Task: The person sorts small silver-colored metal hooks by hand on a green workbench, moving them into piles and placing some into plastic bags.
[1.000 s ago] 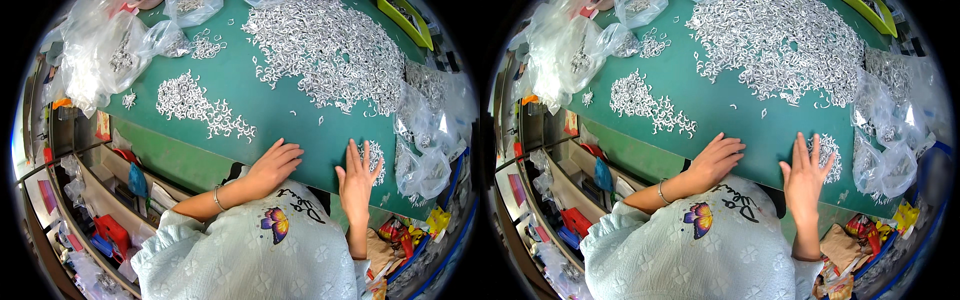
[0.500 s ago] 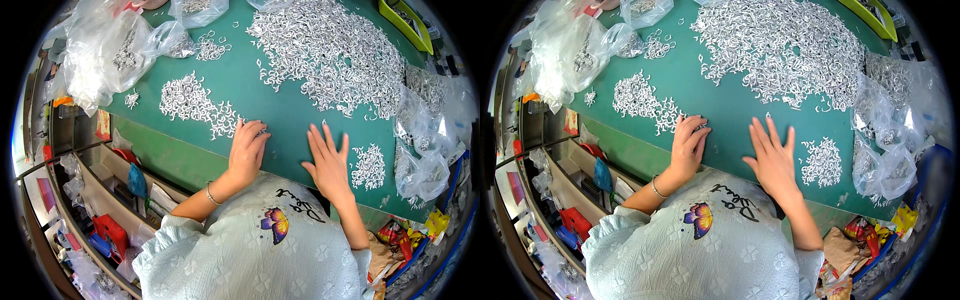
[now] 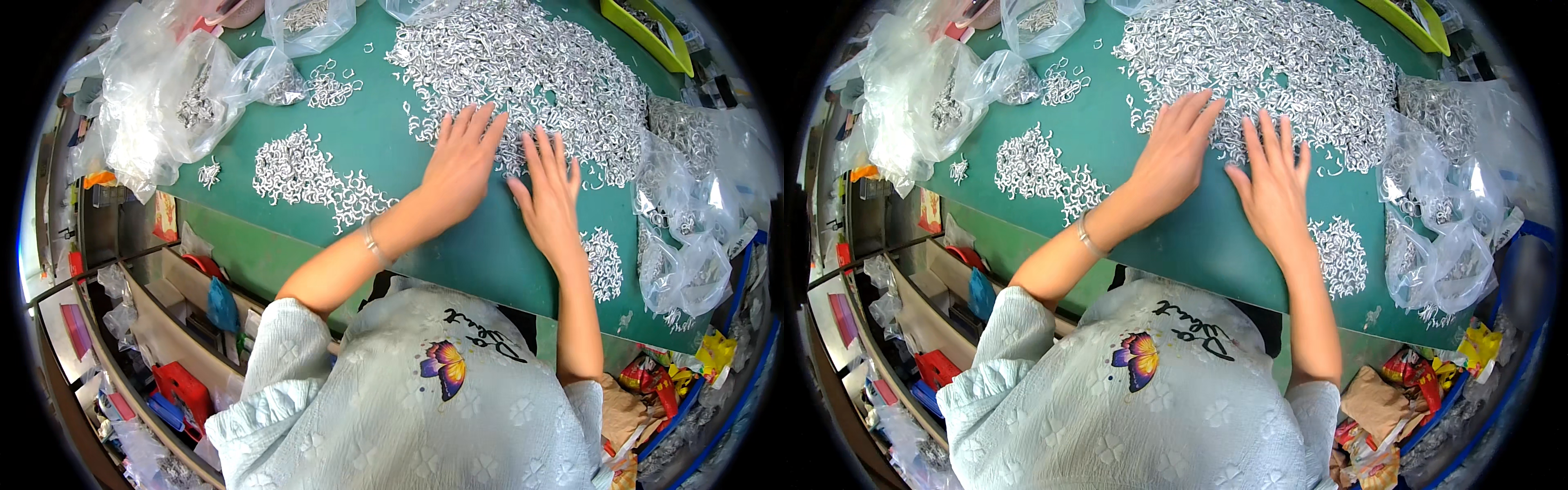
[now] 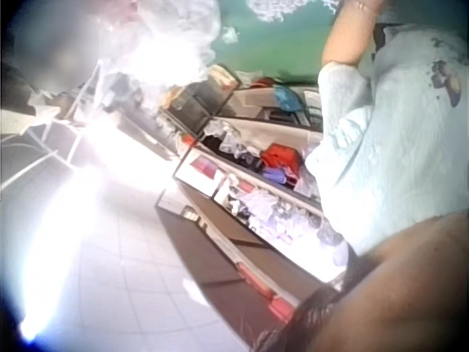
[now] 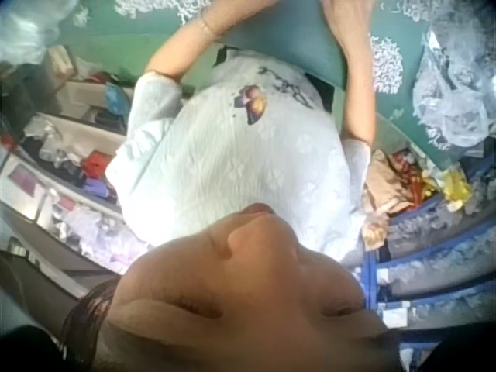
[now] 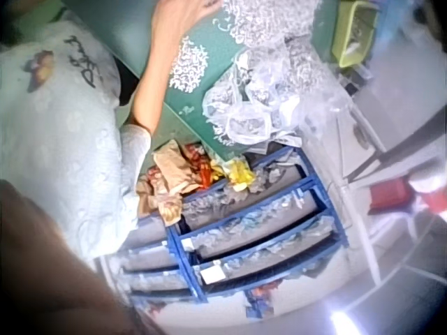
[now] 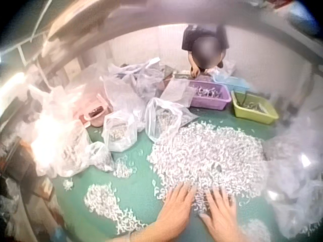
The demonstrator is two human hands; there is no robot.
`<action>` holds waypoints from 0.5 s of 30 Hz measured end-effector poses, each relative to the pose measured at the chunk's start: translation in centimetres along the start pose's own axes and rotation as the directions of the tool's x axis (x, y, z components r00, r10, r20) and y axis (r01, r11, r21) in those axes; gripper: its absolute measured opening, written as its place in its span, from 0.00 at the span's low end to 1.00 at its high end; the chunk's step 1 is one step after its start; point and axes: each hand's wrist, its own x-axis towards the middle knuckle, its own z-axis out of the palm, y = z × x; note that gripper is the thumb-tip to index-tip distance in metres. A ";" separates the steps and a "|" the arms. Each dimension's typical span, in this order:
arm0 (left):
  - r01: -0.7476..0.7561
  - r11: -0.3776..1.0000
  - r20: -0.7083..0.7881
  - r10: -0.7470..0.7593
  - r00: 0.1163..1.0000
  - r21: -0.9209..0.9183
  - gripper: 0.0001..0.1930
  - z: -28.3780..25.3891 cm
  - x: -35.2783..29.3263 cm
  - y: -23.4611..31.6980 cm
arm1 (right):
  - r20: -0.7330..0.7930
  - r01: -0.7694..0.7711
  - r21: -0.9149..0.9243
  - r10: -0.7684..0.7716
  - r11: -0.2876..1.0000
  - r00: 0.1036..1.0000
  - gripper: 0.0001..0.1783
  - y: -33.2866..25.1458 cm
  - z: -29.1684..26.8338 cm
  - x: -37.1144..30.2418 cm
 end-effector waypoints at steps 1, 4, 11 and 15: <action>-0.008 0.998 0.023 0.006 1.000 0.068 0.32 0.6 0.6 -0.1 | -0.015 0.012 0.011 -0.012 1.000 1.000 0.33 -0.2 0.7 0.7; -0.025 0.998 0.189 0.013 0.982 0.060 0.35 1.3 -0.2 0.4 | 0.078 0.034 0.025 -0.036 0.999 0.996 0.34 -0.9 1.1 -0.7; 0.015 0.997 0.315 0.010 0.949 -0.075 0.39 0.0 -7.8 3.1 | 0.289 0.076 0.267 -0.155 0.961 0.945 0.36 -1.5 -1.1 -6.3; 0.080 0.977 0.204 -0.039 0.978 -0.197 0.39 -0.6 -7.0 3.0 | 0.084 0.021 0.289 -0.047 0.957 0.995 0.36 -1.1 -1.1 -5.4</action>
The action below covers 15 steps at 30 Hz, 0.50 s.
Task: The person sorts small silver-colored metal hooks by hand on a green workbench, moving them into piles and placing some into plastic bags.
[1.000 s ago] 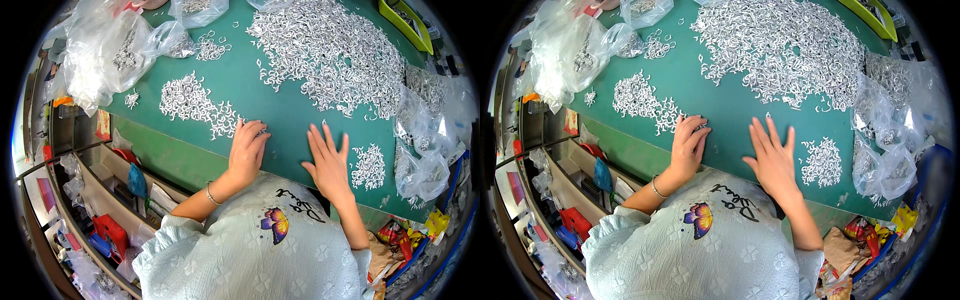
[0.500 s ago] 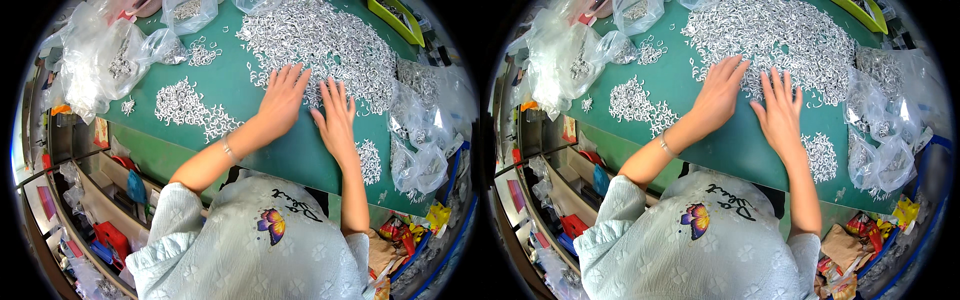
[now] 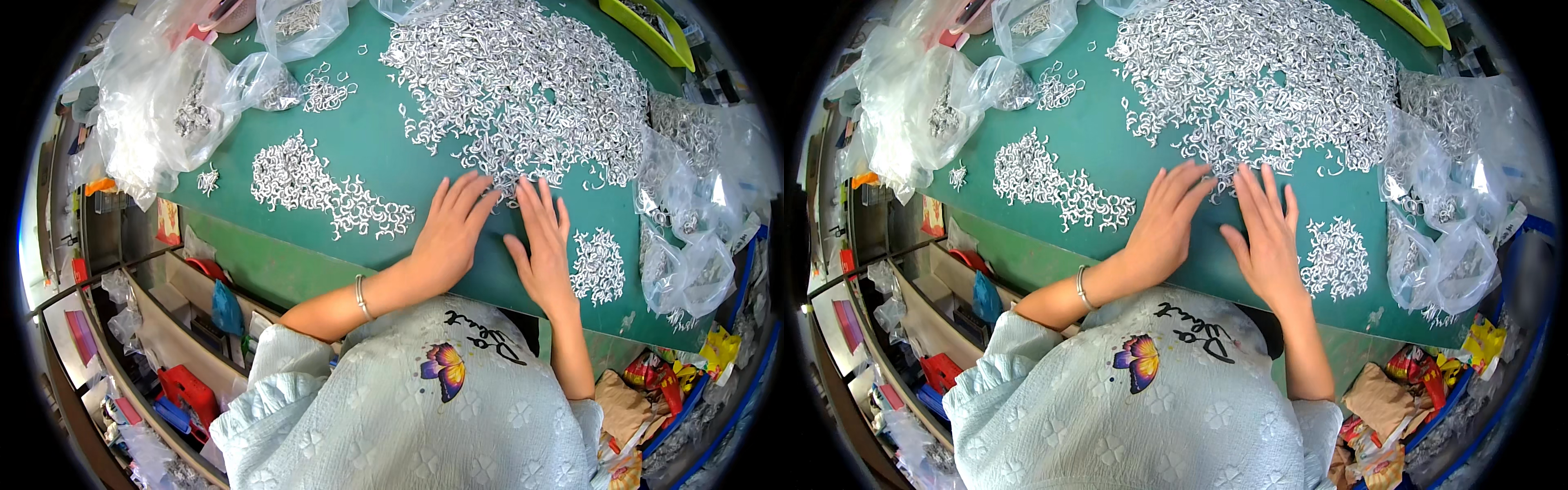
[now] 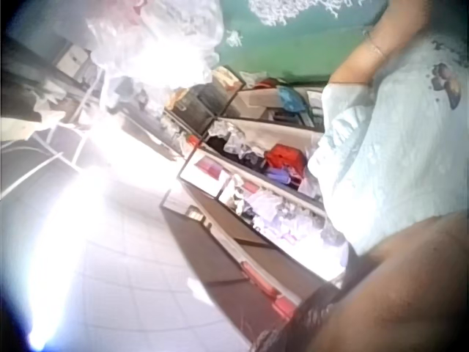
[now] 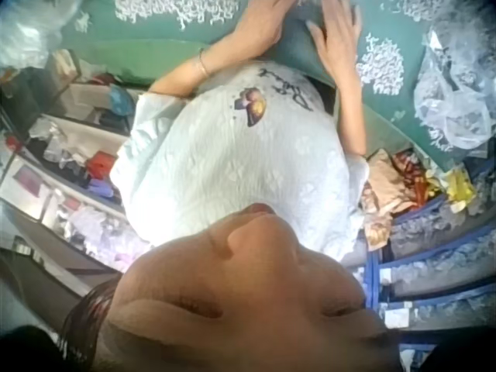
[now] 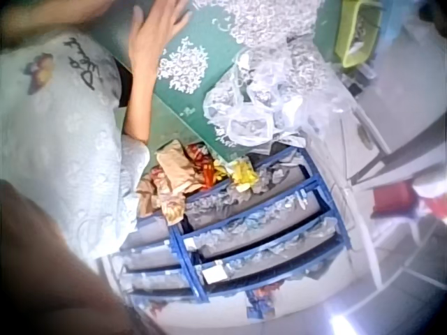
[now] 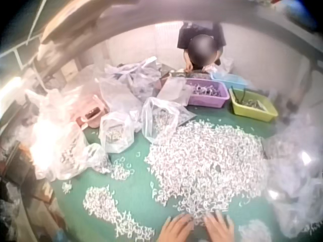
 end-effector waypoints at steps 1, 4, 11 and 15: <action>0.003 0.999 -0.088 0.001 0.996 0.050 0.38 0.2 0.9 0.0 | -0.001 0.005 -0.069 -0.005 0.998 1.000 0.35 0.1 0.2 0.6; 0.040 0.989 -0.059 -0.032 0.998 0.140 0.36 1.4 1.3 0.0 | 0.121 0.026 -0.206 -0.001 0.978 0.993 0.32 -0.8 0.7 0.6; -0.007 1.000 -0.001 0.007 1.000 0.006 0.25 0.8 -2.7 0.9 | 0.146 -0.084 -0.184 0.112 0.979 0.983 0.32 -0.3 -0.3 -2.7; -0.019 0.993 0.030 0.015 0.999 0.115 0.22 1.0 -2.2 1.2 | 0.129 -0.085 -0.158 0.106 0.984 0.986 0.30 -0.9 -1.0 -3.5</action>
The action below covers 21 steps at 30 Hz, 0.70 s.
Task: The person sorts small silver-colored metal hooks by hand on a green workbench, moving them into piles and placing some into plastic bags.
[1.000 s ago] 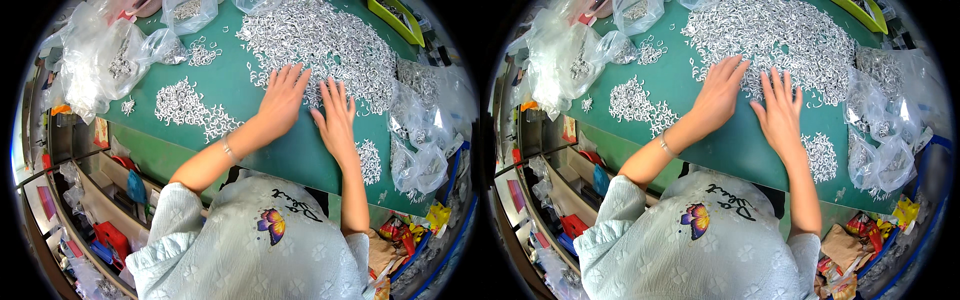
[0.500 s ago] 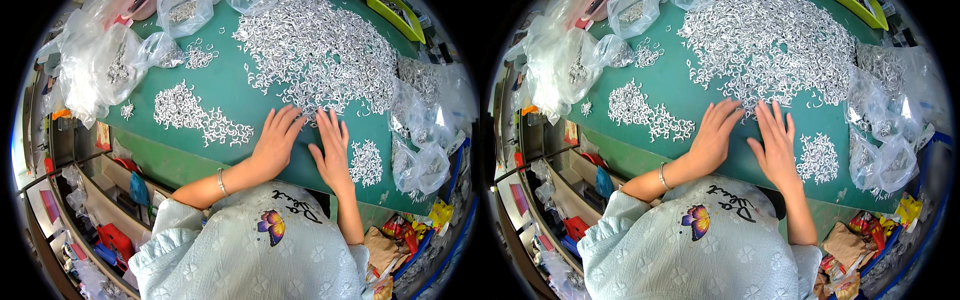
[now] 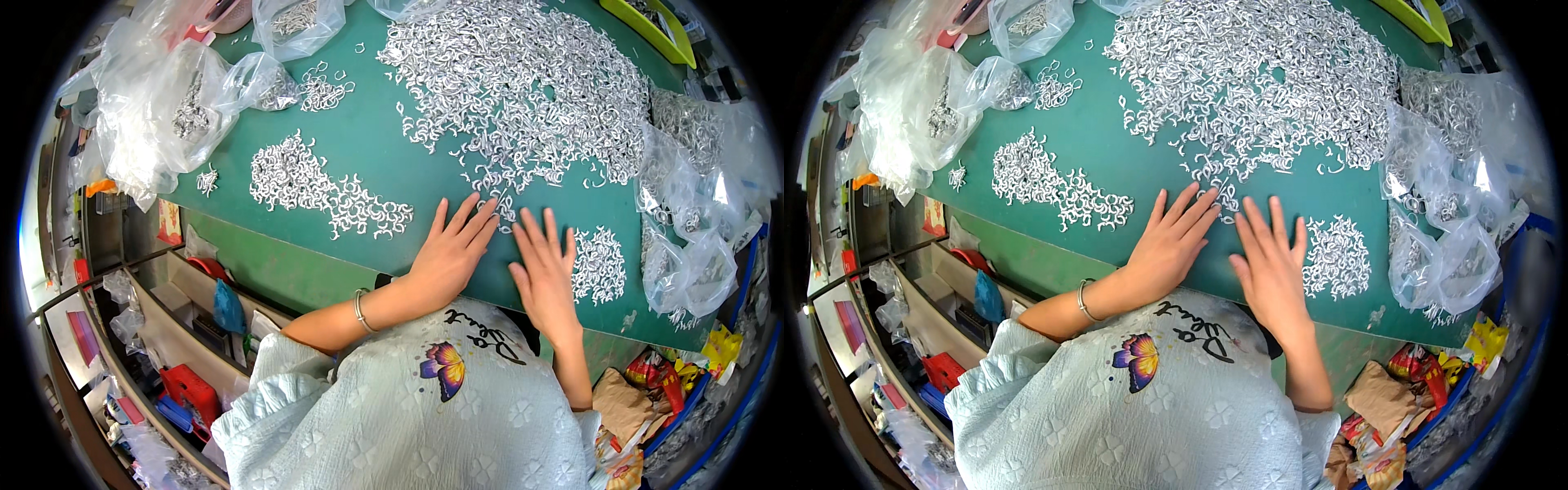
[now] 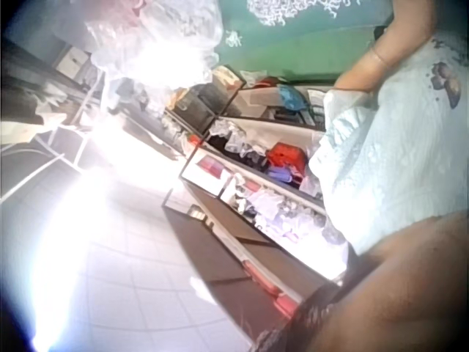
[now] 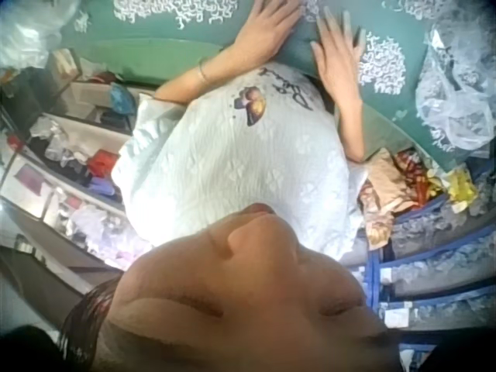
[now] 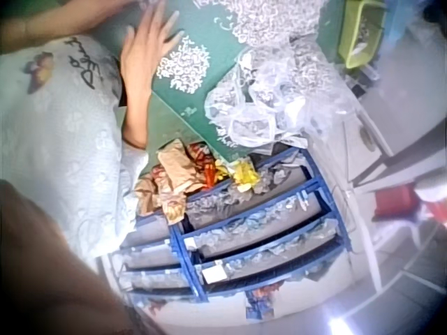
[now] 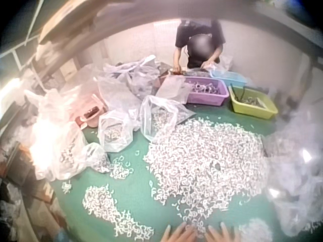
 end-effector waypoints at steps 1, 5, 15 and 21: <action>-0.002 1.000 0.004 0.002 1.000 0.001 0.23 -0.2 -0.3 0.1 | -0.030 -0.009 0.012 0.010 1.000 0.999 0.30 0.3 -0.2 -0.1; -0.002 0.998 -0.048 -0.001 0.999 -0.064 0.22 -0.2 -0.4 0.1 | -0.071 0.020 0.060 -0.015 0.998 0.997 0.28 0.0 0.0 0.6; -0.025 0.994 -0.054 0.019 0.998 -0.105 0.18 0.3 -1.4 0.0 | 0.019 0.018 0.040 -0.018 0.999 1.000 0.28 -0.3 0.2 -1.1; 0.043 0.985 -0.154 -0.069 0.986 -0.166 0.20 -0.2 -1.0 0.4 | -0.129 -0.013 0.034 0.018 0.999 0.992 0.31 -0.3 0.3 -0.5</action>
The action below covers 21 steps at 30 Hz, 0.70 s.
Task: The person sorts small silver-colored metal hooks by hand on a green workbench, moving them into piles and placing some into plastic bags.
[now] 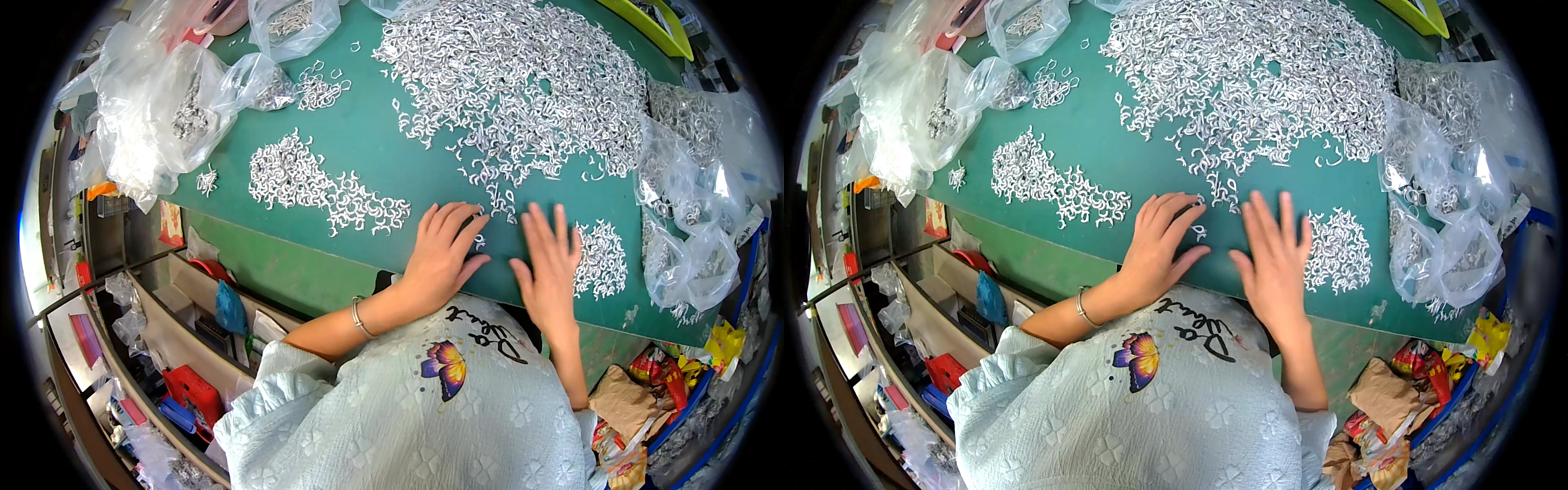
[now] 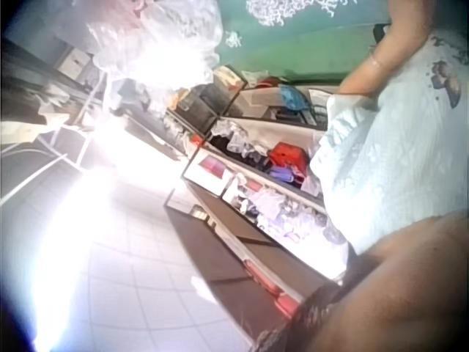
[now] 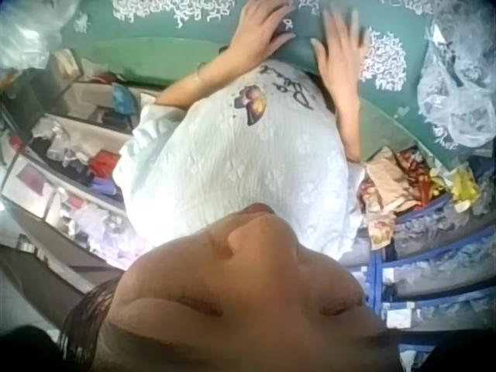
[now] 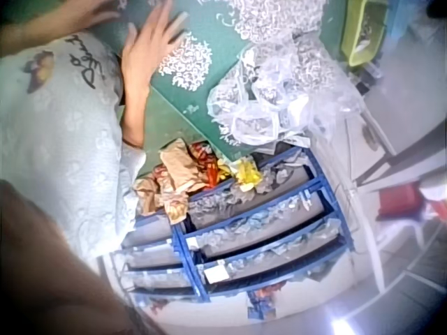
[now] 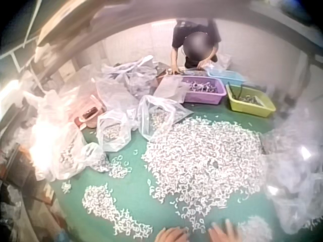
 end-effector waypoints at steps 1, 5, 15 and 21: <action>0.000 0.999 0.006 -0.001 1.000 0.046 0.21 0.2 0.1 0.1 | 0.069 0.036 0.004 -0.036 0.999 0.997 0.31 -0.3 0.5 0.2; -0.031 0.994 -0.025 0.033 0.999 0.104 0.20 -0.3 -0.4 -0.5 | 0.142 0.025 -0.090 -0.012 0.996 0.990 0.33 -0.6 0.4 -0.7; 0.004 0.999 -0.036 -0.003 0.999 0.043 0.18 0.1 -0.9 -0.4 | 0.147 -0.003 0.003 0.003 1.000 0.989 0.36 -0.8 0.1 -2.4; -0.001 0.998 -0.041 0.004 0.999 0.069 0.17 0.1 -1.2 -0.8 | 0.180 -0.003 -0.072 0.016 0.997 0.984 0.38 -1.2 0.0 -2.6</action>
